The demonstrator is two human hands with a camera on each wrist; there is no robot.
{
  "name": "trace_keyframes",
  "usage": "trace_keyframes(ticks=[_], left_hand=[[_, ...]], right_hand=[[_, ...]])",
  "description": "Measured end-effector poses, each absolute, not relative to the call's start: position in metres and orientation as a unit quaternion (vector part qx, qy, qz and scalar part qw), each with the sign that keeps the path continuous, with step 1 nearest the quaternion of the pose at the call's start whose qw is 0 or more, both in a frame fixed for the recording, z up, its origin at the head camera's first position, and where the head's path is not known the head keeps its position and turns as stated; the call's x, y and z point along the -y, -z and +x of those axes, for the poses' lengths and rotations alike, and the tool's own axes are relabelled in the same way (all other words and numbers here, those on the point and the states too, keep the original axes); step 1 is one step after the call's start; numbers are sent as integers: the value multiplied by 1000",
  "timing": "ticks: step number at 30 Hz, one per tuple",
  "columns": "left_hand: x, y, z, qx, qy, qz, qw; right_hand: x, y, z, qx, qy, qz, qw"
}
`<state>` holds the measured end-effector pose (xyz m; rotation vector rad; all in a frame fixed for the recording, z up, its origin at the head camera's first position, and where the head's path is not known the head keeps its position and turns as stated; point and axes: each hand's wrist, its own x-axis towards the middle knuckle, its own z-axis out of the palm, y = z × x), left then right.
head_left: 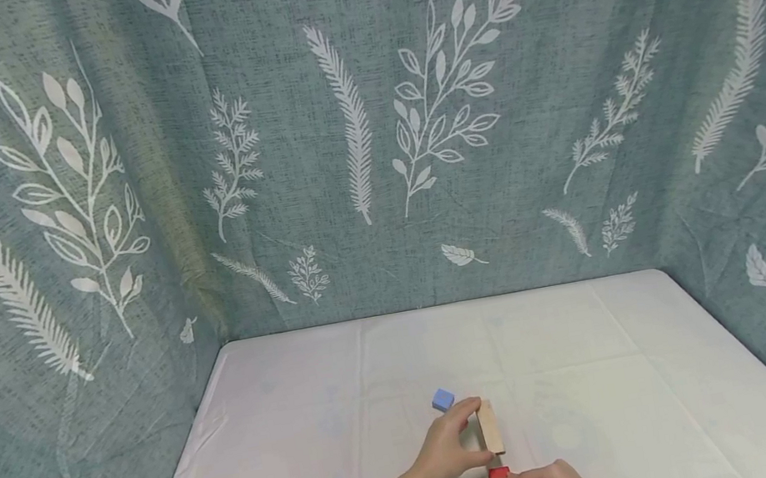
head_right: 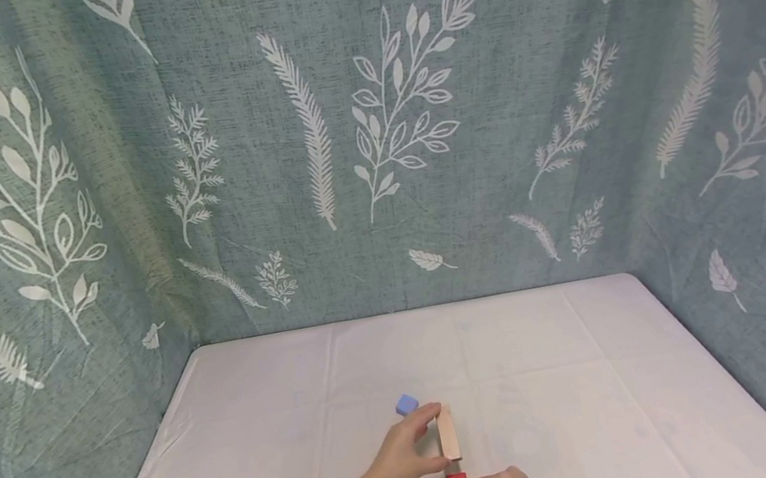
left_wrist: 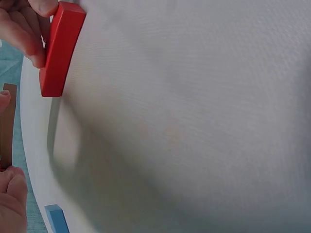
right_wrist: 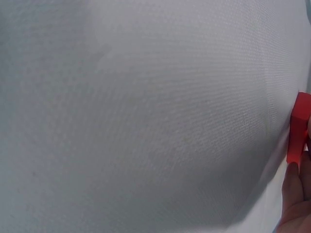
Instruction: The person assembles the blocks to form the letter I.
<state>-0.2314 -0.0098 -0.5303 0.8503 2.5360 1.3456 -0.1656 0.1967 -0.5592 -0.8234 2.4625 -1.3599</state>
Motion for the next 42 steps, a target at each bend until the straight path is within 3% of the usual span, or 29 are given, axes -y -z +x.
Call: trace_keyframes(ticks=[42], left_hand=[[10,547,-229,-870,-402,260,115]], right_hand=[[-197,561,-165,-835,459,-289,88]])
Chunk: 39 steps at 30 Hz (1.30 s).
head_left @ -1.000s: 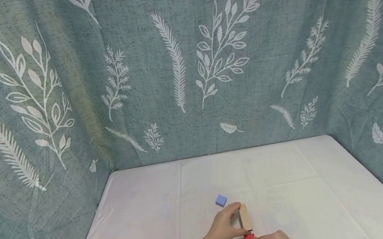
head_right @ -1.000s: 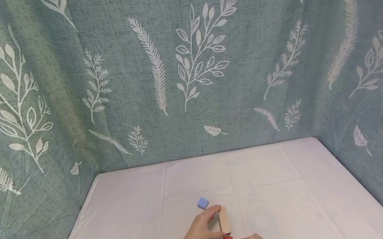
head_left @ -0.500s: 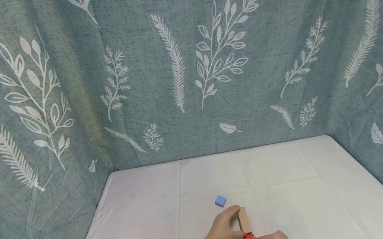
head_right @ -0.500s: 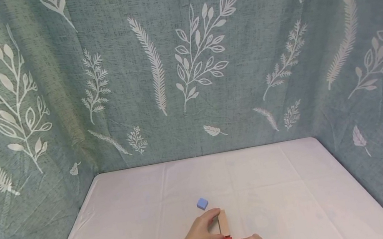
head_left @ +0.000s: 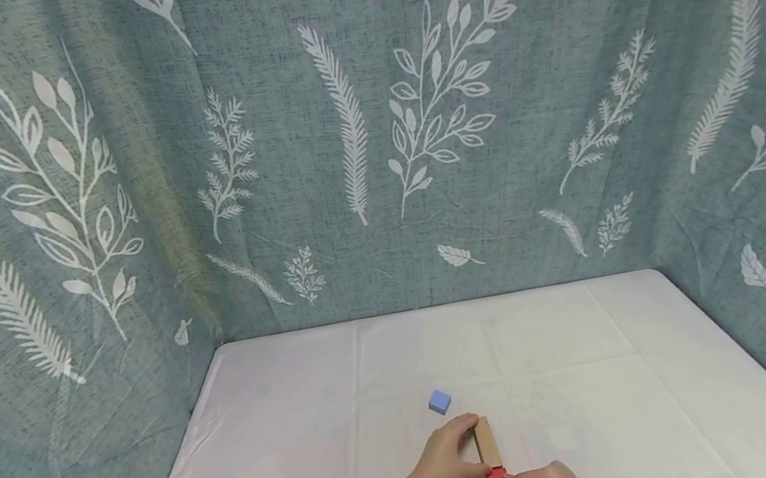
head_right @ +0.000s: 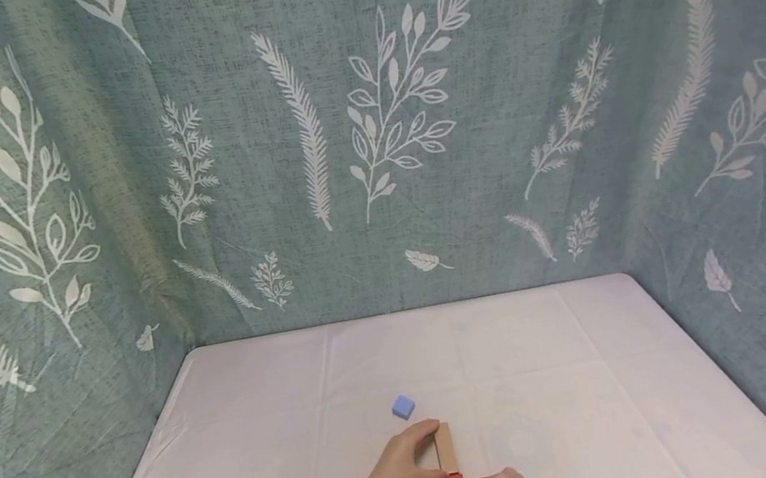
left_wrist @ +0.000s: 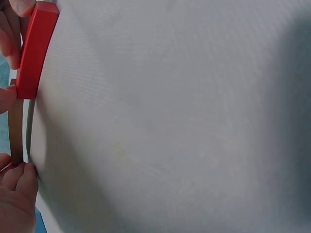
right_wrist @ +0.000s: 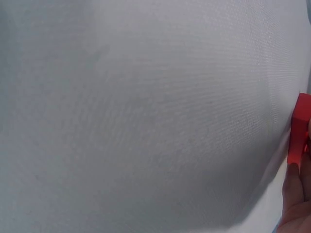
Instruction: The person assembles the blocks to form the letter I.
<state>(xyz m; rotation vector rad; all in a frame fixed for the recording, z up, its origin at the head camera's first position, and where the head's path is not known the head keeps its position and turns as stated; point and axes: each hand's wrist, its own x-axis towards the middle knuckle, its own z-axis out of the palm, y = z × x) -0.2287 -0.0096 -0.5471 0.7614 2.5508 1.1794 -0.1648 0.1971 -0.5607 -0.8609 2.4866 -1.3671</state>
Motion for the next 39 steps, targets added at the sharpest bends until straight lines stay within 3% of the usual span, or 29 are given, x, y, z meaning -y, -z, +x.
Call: trace_keyframes(ticks=[27,39], left_hand=[[17,549,-233,-844,-440,260,158],[14,550,-232,-835,-459,251,172]], right_hand=[[-194,558,-165,-846,450,-246,143],[-197,557,-164,-843,455,-252,140]])
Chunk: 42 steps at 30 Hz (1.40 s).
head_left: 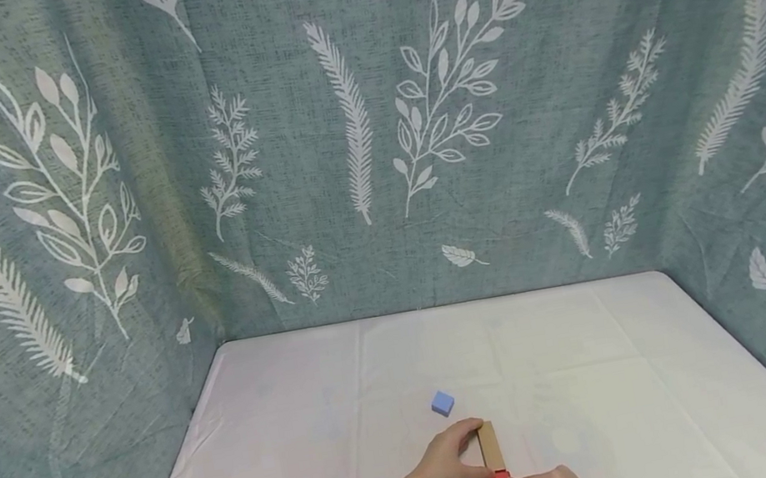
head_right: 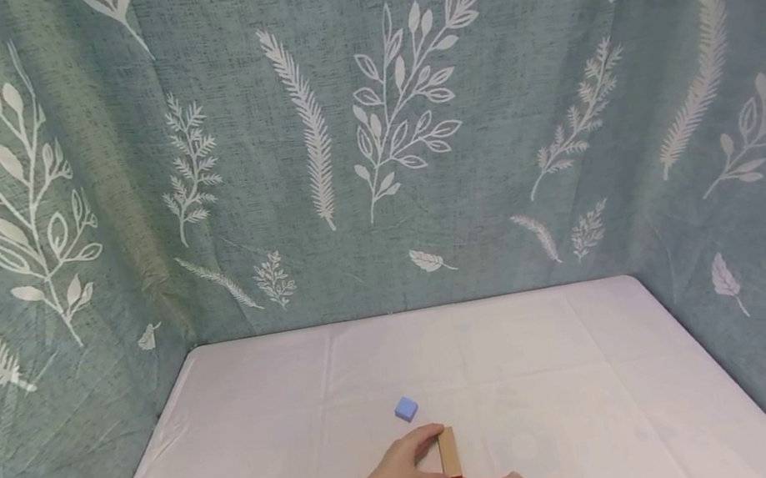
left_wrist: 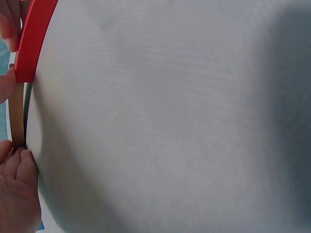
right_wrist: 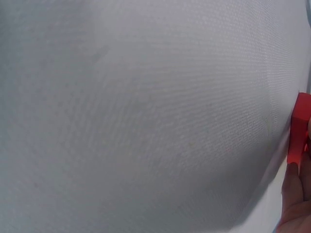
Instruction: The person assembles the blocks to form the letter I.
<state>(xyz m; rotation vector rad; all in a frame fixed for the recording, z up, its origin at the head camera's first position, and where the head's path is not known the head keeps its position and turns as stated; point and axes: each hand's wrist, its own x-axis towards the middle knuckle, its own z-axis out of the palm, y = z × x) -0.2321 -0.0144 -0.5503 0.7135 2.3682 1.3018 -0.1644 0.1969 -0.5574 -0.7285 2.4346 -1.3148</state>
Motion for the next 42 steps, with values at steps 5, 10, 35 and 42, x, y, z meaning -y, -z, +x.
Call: trace_keyframes(ticks=[5,10,35,42], left_hand=[[14,551,-232,-835,-459,249,173],[13,551,-233,-839,-452,245,176],[15,549,-234,-838,-451,251,177],[15,549,-232,-838,-451,248,182]], right_hand=[[-198,556,-164,-842,453,-262,131],[-197,556,-164,-845,452,-248,143],[-196,553,-166,-855,422,-278,116],[-194,551,-164,-862,412,-260,142]])
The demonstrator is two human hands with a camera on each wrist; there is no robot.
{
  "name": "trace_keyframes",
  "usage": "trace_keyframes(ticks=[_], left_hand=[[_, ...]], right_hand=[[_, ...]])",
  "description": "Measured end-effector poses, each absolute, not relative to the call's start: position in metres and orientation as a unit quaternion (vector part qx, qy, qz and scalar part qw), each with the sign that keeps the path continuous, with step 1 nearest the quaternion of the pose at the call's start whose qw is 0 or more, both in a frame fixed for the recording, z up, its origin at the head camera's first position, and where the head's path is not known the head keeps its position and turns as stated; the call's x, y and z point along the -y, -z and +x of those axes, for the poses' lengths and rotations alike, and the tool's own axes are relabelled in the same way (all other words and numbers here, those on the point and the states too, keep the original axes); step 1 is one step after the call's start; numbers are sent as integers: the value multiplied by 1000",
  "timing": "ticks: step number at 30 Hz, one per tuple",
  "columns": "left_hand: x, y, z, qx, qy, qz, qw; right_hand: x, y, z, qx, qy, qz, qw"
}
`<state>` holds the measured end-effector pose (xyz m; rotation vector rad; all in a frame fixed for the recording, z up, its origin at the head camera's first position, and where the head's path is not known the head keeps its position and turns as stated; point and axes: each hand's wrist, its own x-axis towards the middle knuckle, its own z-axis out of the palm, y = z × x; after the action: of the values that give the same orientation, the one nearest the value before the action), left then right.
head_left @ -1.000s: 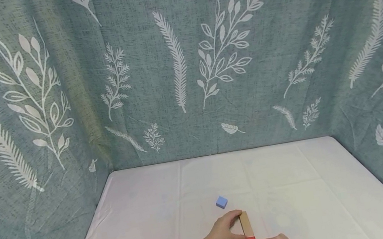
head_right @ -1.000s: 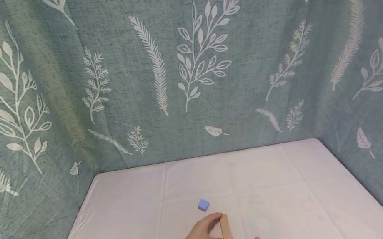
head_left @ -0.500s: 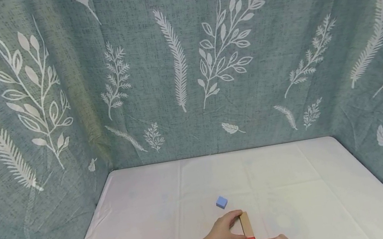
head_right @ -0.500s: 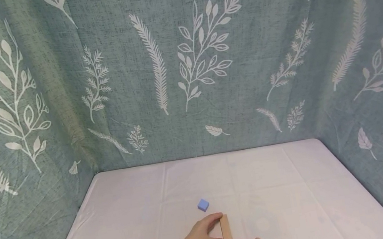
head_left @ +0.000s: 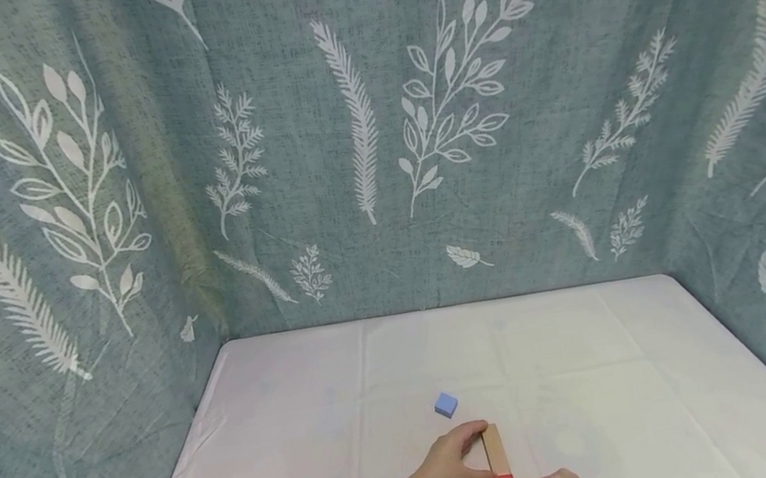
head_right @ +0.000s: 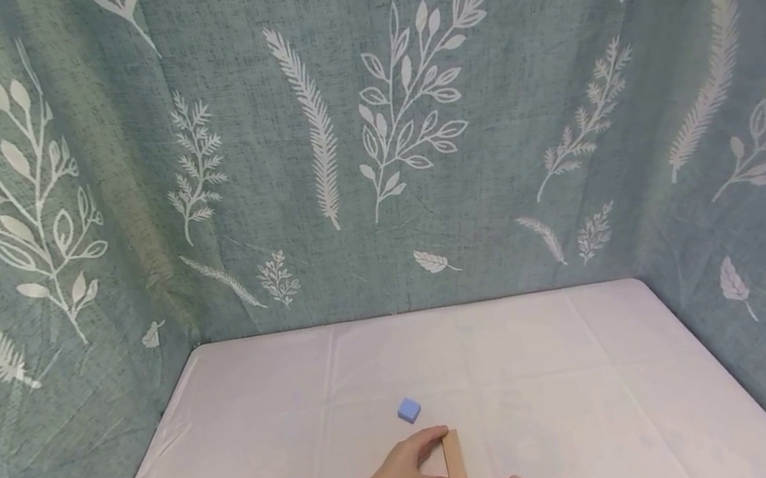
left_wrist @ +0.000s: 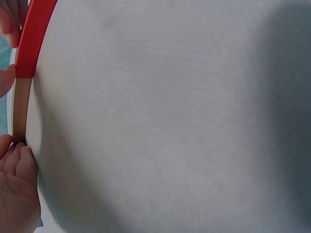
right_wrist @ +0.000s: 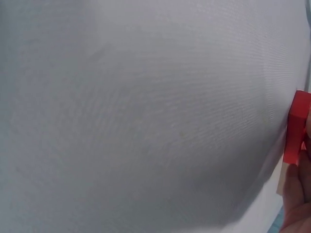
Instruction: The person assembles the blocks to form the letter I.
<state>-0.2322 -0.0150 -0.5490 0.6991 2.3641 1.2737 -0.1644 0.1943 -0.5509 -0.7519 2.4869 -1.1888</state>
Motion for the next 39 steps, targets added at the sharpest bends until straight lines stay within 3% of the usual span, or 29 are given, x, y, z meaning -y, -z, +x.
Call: trace_keyframes(ticks=[5,11,20,28,39], left_hand=[[15,551,-233,-837,-452,249,179],[16,549,-232,-836,-455,254,172],[16,548,-232,-836,-456,255,169],[16,551,-230,-833,-464,250,171],[17,549,-229,-836,-462,249,164]], right_hand=[[-193,548,-163,-861,420,-220,183],[-192,547,-164,-859,425,-227,175],[-189,550,-172,-879,405,-231,98],[-188,553,-177,-880,414,-203,112],[-187,555,-183,-880,386,-273,54]])
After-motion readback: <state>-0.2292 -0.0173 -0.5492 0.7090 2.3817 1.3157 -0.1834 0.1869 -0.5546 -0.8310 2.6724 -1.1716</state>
